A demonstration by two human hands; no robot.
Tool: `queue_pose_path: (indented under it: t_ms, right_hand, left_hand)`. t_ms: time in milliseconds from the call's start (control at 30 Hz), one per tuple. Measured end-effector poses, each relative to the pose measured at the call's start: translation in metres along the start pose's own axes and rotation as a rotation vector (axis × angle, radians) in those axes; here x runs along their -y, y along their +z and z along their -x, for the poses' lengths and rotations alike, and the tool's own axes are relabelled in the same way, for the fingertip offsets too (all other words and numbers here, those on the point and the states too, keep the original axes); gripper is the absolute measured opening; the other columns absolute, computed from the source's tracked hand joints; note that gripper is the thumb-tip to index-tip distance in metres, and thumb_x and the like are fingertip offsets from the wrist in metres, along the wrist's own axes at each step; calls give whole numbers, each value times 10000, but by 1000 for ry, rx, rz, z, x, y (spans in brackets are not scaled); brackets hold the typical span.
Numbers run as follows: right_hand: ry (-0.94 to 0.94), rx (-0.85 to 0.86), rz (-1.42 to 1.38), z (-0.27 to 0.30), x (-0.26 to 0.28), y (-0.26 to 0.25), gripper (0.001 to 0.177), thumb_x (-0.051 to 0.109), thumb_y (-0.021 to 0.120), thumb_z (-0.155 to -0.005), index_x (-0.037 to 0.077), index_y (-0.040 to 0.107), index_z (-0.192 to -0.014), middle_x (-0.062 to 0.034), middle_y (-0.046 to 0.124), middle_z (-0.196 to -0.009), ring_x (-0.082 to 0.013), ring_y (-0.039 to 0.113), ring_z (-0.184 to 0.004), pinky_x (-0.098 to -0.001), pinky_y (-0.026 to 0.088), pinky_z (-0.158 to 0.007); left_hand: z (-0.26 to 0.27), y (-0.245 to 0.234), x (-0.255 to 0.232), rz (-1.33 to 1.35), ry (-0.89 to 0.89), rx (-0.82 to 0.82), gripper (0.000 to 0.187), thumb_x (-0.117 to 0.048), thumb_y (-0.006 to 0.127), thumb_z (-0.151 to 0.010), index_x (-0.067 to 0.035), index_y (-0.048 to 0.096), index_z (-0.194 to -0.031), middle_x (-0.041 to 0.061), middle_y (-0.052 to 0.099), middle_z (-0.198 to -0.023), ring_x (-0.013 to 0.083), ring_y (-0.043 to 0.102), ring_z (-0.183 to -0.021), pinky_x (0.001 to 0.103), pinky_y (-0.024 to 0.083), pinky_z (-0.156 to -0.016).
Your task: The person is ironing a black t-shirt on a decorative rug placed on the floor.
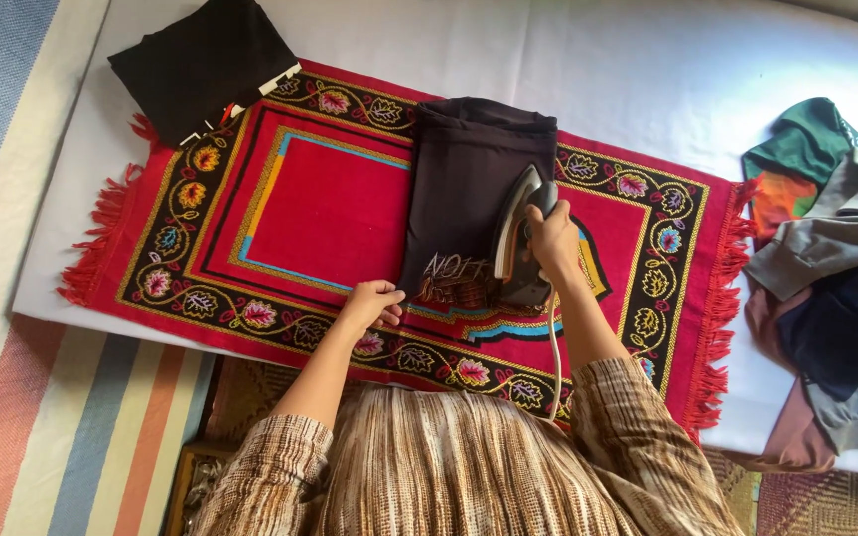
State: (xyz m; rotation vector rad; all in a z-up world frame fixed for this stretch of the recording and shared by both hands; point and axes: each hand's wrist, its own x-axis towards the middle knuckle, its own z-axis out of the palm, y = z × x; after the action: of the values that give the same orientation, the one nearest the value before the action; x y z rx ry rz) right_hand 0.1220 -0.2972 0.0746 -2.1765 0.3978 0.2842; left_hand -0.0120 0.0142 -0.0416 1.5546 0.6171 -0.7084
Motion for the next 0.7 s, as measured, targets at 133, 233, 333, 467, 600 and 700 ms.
queue_pose_path:
  t_ms: [133,233,333,467,600,700]
  right_hand:
    - [-34,58,-37,18,-22,1,377,313,621,-999,-27,485,-1090,-119,614,-677,-228,615,-461,-381,515,-438]
    - [-22,262,-43,42,-1,-20,368,313,656,-960,11,507,-1109,-89,602,-626,-184,597,-447,-338,487,-438]
    - [-36,388,130,45,8,-20,364,320,689,-949,5,584,-1097,-97,612,-638,-179,579,-444,-358,461,-446]
    - [-104,442,270,65,44,-11,377,366,688,-930,84,612,-1169,-177,656,-649,-219,594,-471,-390,474,-494]
    - [-489,431,382,51,27,33,507,462,738,-844,110,639,-1195,-202,729,-778,-334,716,-620,-459,550,-584]
    - [-610,331,473,43,14,62,486,460,725,-871,86,645,-1171,-261,718,-780,-430,710,-717,-508,549,-644]
  left_hand:
    - [3,0,-2,58,-14,13,218,-233,695,-949,-57,696,-1078,59,743,-799,120,712,-607,235,442,-469]
    - [4,0,-2,37,1,45,227,-235,682,-961,-32,677,-1061,67,749,-811,142,731,-629,243,478,-483]
    - [10,2,-9,11,3,26,226,-243,679,-961,-47,682,-1075,71,756,-819,149,739,-648,246,520,-511]
    - [7,6,1,78,5,29,254,-288,669,-975,-54,687,-1073,63,747,-809,142,741,-645,243,535,-527]
    - [-1,9,11,109,64,-30,246,-269,702,-953,-46,723,-1054,68,754,-787,158,739,-619,267,530,-523]
    - [-3,8,15,129,69,-44,236,-255,701,-951,-39,728,-1042,60,757,-788,152,744,-625,274,531,-527]
